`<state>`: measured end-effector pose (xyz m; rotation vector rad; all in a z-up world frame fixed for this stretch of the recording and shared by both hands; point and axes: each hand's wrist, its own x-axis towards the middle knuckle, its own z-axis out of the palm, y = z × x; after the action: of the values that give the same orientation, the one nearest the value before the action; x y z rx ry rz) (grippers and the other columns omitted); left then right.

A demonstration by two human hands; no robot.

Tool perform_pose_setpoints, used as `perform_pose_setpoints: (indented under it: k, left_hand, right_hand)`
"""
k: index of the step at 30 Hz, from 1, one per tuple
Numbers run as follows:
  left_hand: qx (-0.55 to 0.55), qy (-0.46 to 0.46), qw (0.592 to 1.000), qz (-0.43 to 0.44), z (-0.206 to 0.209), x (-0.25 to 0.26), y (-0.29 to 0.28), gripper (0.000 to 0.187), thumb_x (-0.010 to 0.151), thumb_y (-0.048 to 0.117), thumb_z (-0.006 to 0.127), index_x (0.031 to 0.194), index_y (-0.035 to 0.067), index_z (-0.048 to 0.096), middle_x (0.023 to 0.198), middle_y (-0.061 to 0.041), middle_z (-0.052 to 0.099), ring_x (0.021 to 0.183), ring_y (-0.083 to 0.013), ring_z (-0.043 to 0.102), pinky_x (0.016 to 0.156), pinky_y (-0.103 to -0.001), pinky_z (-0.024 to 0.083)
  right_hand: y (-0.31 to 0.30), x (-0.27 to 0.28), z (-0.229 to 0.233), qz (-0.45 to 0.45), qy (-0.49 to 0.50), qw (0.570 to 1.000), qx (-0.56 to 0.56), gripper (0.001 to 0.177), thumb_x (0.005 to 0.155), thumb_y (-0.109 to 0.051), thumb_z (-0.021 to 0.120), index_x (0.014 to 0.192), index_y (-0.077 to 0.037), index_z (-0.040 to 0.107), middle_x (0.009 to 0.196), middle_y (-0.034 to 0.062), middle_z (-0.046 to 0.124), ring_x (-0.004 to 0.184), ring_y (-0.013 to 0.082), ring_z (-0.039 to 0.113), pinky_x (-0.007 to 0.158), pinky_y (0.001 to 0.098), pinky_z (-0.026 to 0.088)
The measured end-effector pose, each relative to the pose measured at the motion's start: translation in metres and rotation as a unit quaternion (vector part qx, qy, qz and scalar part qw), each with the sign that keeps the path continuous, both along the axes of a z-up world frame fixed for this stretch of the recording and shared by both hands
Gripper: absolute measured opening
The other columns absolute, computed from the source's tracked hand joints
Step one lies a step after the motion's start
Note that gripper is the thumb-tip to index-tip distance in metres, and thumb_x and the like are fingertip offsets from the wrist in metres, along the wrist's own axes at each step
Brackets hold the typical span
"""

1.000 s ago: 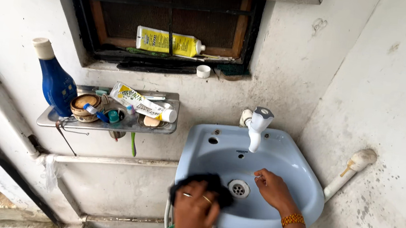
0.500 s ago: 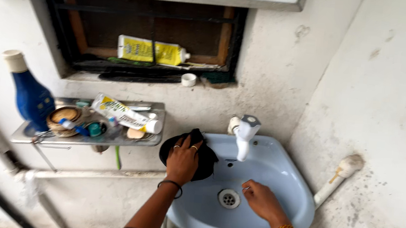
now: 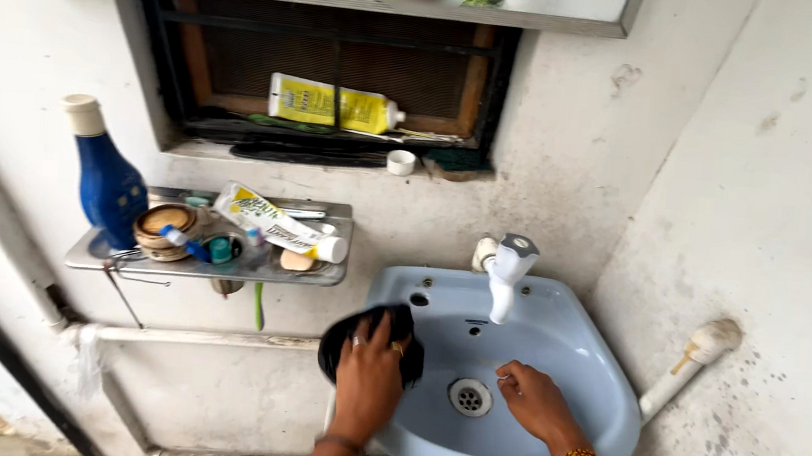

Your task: The person cleans a sink using a black cloth by hand, wiping the interior surfaces and the faucet.

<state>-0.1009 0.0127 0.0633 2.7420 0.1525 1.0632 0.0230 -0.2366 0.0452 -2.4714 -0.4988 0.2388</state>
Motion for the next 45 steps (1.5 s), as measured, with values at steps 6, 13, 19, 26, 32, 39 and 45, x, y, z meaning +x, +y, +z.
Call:
perform_pose_setpoints:
  k: [6,13,19,26,32,39,45]
  left_hand:
    - [-0.013,0.020,1.000,-0.003,0.003,-0.048,-0.043,0.041,0.074,0.011,0.063,0.112,0.012,0.078,0.138,-0.018,0.062,0.132,-0.0474,0.049,0.103,-0.063,0.033]
    - [-0.028,0.162,0.984,-0.063,0.012,-0.043,-0.041,0.029,0.081,0.015,0.061,0.103,0.012,0.079,0.126,-0.015,0.065,0.127,-0.0369,0.053,0.110,-0.051,0.035]
    - [0.024,-0.003,0.999,-0.023,0.005,-0.046,-0.038,0.023,0.073,0.015,0.062,0.088,0.013,0.080,0.108,-0.012,0.071,0.111,-0.0327,0.062,0.104,-0.049,0.040]
    - [-0.035,0.216,0.971,-0.096,0.002,-0.047,-0.124,0.016,0.086,0.021,0.062,0.087,0.011,0.073,0.098,-0.011,0.069,0.090,-0.0336,0.067,0.083,-0.049,0.049]
    - [-0.057,0.286,0.952,-0.095,0.001,-0.038,-0.069,0.031,0.094,0.035,0.053,0.087,0.018,0.077,0.094,-0.010,0.072,0.086,-0.0327,0.069,0.087,-0.050,0.046]
    - [-0.019,0.338,0.940,-0.042,-0.006,-0.029,-0.078,0.028,0.095,0.030,0.054,0.090,0.011,0.074,0.101,-0.012,0.071,0.092,-0.0311,0.071,0.077,-0.047,0.054]
    - [-0.079,0.226,0.966,-0.099,0.006,-0.037,-0.163,0.033,0.097,0.034,0.053,0.093,0.010,0.074,0.097,-0.013,0.070,0.087,-0.0357,0.069,0.079,-0.052,0.048]
  right_hand:
    - [-0.001,0.003,-0.009,-0.003,-0.011,1.000,0.006,0.031,0.097,-0.026,0.059,0.120,-0.009,0.069,0.113,0.0121,0.077,0.105,0.0267,0.075,0.095,0.0372,0.056]
    - [-0.003,-0.002,-0.004,-0.009,0.002,0.999,-0.042,0.029,0.098,-0.029,0.059,0.117,-0.010,0.070,0.117,0.0100,0.075,0.109,0.0265,0.072,0.096,0.0383,0.055]
    - [-0.003,-0.003,-0.002,-0.032,0.014,0.999,-0.027,0.029,0.097,-0.027,0.059,0.118,-0.011,0.070,0.115,0.0103,0.076,0.107,0.0263,0.073,0.096,0.0376,0.056]
    - [-0.005,0.004,-0.014,-0.028,-0.011,0.999,-0.015,0.027,0.095,-0.026,0.061,0.114,-0.010,0.072,0.110,0.0107,0.078,0.103,0.0266,0.074,0.093,0.0373,0.056]
    - [-0.009,0.008,-0.014,-0.013,-0.004,0.999,-0.044,0.027,0.095,-0.024,0.058,0.114,-0.010,0.071,0.109,0.0098,0.077,0.103,0.0262,0.073,0.093,0.0377,0.056]
    - [-0.011,0.007,-0.017,-0.020,0.011,0.998,-0.052,0.027,0.095,-0.026,0.058,0.113,-0.011,0.072,0.110,0.0095,0.076,0.103,0.0271,0.072,0.093,0.0382,0.055]
    - [-0.010,0.020,-0.030,-0.006,-0.002,0.999,-0.049,0.024,0.093,-0.026,0.060,0.107,-0.011,0.072,0.106,0.0111,0.078,0.099,0.0281,0.073,0.091,0.0382,0.056]
